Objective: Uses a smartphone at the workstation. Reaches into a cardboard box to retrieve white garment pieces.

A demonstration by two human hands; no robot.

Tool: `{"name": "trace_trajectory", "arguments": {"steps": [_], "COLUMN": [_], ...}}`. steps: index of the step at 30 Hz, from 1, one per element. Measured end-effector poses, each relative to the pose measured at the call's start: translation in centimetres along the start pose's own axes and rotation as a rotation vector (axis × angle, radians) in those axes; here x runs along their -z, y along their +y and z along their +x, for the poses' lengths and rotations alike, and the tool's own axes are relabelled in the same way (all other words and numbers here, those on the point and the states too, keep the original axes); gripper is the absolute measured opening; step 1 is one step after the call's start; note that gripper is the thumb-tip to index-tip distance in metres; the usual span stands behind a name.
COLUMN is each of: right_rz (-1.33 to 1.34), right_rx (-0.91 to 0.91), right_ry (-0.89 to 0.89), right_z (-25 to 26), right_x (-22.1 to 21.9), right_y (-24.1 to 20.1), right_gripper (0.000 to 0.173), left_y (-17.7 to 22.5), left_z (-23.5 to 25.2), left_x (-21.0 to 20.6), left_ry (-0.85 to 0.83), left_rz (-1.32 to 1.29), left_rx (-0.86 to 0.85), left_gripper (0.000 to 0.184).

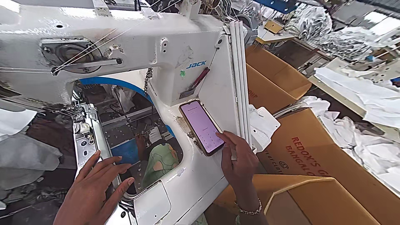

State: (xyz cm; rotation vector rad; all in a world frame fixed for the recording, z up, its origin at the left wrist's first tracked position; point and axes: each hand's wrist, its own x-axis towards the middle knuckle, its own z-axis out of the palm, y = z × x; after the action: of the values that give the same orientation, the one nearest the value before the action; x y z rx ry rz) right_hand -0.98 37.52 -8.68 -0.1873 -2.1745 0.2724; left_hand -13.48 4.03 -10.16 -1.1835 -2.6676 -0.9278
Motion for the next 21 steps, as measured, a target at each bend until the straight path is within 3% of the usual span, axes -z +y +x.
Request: {"name": "trace_trajectory", "arguments": {"steps": [4, 8, 21], "right_rz": [0.153, 0.22, 0.173], "right_rx": [0.097, 0.061, -0.011], "right_ry": [-0.054, -0.121, -0.07], "right_z": [-0.31, -0.25, -0.11], "right_x": [0.19, 0.36, 0.27], "right_y": [0.4, 0.52, 0.36], "right_gripper": [0.025, 0.026, 0.035], "left_y": [-0.04, -0.04, 0.25], "left_z": [-0.04, -0.03, 0.06], "left_x": [-0.06, 0.01, 0.35], "left_ry": [0.002, -0.004, -0.035], "left_rz": [0.01, 0.006, -0.009], "left_rx": [-0.001, 0.004, 0.023], "left_gripper": [0.05, 0.049, 0.049]}}
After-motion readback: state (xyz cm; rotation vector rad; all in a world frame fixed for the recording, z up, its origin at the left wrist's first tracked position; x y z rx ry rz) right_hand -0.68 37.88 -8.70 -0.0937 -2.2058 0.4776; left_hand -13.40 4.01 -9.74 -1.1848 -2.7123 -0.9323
